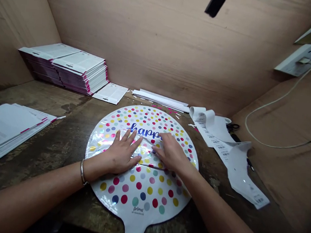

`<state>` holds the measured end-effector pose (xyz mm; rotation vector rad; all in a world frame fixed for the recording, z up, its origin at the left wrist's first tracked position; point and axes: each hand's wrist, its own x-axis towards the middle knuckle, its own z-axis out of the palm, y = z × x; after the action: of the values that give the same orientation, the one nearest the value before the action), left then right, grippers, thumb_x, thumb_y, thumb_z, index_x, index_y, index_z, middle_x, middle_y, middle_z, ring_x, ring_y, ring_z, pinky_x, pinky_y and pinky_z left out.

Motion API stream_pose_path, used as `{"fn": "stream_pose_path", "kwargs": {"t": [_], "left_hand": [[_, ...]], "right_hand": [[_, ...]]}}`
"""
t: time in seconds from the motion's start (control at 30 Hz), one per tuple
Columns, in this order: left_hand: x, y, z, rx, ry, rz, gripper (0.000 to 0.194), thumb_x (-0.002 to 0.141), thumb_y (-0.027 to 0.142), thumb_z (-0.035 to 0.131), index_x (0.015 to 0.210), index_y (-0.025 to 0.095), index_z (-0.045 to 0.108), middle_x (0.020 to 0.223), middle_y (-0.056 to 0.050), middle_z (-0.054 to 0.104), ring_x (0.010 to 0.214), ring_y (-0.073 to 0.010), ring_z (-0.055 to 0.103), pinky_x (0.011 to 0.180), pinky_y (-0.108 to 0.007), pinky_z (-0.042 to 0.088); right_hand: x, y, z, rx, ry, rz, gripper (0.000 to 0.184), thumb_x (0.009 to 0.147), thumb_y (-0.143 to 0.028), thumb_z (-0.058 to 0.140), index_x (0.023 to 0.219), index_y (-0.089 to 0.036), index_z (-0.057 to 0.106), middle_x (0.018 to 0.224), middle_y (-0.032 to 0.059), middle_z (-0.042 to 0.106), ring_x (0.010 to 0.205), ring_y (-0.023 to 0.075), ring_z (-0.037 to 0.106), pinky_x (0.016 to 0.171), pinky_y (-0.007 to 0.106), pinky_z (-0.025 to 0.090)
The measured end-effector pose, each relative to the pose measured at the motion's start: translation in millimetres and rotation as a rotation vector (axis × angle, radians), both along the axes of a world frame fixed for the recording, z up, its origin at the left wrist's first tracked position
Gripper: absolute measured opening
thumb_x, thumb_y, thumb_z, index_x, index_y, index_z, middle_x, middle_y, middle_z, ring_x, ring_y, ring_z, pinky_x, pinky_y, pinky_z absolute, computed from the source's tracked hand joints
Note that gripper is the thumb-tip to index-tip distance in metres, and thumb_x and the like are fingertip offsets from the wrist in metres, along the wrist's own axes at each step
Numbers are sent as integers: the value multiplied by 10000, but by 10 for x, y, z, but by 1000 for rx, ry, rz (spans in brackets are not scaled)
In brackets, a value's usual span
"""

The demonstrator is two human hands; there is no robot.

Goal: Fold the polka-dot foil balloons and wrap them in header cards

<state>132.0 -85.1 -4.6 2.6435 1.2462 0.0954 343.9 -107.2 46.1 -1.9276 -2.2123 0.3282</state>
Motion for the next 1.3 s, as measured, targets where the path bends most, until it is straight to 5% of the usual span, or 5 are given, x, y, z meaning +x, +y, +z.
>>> {"fn": "stream_pose_path", "kwargs": {"t": [0.33, 0.63, 0.8, 0.93, 1.3], "left_hand": [[-85, -36, 129, 98, -74, -109, 759, 850, 553, 459, 1464, 222, 161, 1535, -142, 112, 1396, -360, 58, 1079, -594, 40], [-204, -328, 109, 61, -308, -301, 235, 871, 104, 428, 1016, 158, 605, 980, -82, 614, 917, -203, 553, 804, -318, 465], [-281, -355, 76, 9, -379, -342, 193, 860, 109, 467, 972, 157, 617, 966, -75, 619, 936, -199, 551, 819, -303, 455], [-290, -356, 65, -12, -398, -390, 223, 858, 88, 455, 980, 176, 620, 989, -67, 632, 966, -193, 556, 859, -310, 449], [-329, -279, 113, -26, -389, 40, 161, 867, 214, 477, 811, 209, 628, 796, -25, 629, 814, -198, 551, 768, -342, 412]], "right_hand": [[-102, 684, 119, -452, 207, 3, 177, 570, -196, 744, 557, -168, 569, 497, -50, 531, 513, 101, 493, 481, 203, 348], [-109, -144, -93, -260, 377, -212, 283, 824, -367, 496, 951, -146, 619, 853, 117, 680, 733, 225, 632, 660, 359, 498], [-19, -586, 15, 19, 45, 307, 703, 738, -146, 522, 1408, -254, 341, 1488, 50, 319, 1266, 267, 395, 1047, 460, 301], [-49, -686, -92, -68, -15, 446, 603, 785, -133, 473, 1373, -253, 418, 1447, 8, 394, 1181, 242, 469, 1031, 439, 325], [-129, -639, -280, 37, 365, 46, 242, 863, -187, 463, 902, -256, 692, 933, 2, 710, 808, 184, 574, 727, 307, 437]]}}
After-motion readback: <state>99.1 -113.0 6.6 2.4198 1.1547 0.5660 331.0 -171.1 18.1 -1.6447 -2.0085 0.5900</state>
